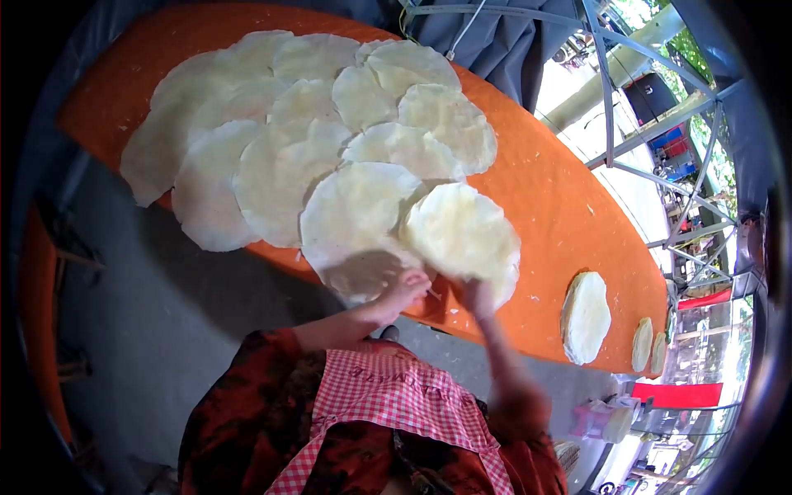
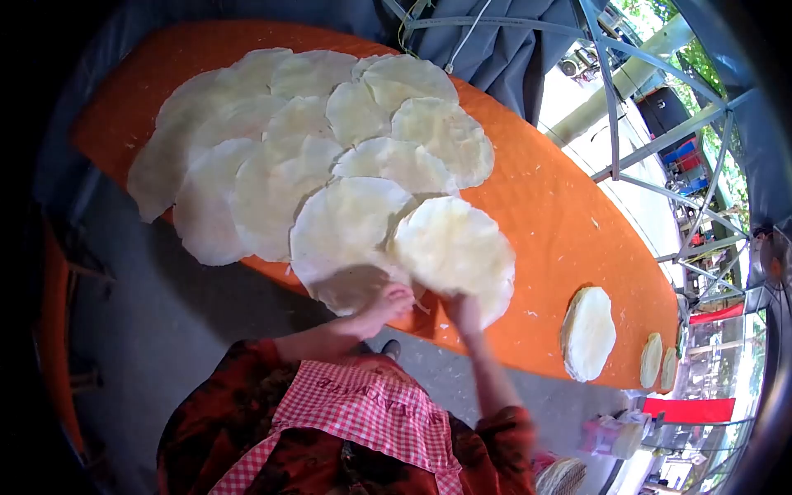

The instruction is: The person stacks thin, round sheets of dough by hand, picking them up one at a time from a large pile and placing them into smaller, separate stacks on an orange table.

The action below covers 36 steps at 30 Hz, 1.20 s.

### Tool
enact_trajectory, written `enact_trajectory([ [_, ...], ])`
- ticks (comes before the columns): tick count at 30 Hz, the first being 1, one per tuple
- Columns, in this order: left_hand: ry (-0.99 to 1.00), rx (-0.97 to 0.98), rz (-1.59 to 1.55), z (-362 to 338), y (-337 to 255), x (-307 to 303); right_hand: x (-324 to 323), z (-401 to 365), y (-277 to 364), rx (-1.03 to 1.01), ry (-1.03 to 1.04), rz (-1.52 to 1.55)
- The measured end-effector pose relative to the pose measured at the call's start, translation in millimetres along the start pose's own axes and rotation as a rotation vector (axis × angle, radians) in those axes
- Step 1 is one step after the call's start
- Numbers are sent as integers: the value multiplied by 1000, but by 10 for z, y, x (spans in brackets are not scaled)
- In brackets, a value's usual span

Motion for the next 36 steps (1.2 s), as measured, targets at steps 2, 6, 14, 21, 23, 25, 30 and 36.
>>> enact_trajectory([
  [2,-294,503,417,88,15,-424,-763,517,-149,-72,-59,-119],
  [6,-839,680,647,-484,-657,-1316,-2350,260,1019,-248,-464,-86],
  [14,-467,25,-98,-558,-214,-1751,-233,-161,2288,-475,-392,-4],
  [21,-320,39,-154,-722,-477,-1623,-253,-63,2752,-466,-251,-3],
  [23,-317,61,-131,-660,-405,-1663,-26,-29,2823,-432,-119,-41],
  [25,-263,87,-148,-453,-227,-1772,208,-60,2911,-443,-38,-43],
  [30,-130,77,-282,-545,-450,-1640,25,-262,3041,-463,-127,36],
  [36,-87,-6,-143,-580,-831,-1445,-7,621,2459,-464,84,-93],
])
Point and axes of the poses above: each hand's wrist, its own z-axis towards the middle knuckle, its own x-axis out of the palm, y = z × x, the point moved 2 cm from there along z, towards the middle knuckle, and after that the axes turned 4 degrees about -z, right-handed, at the moved point
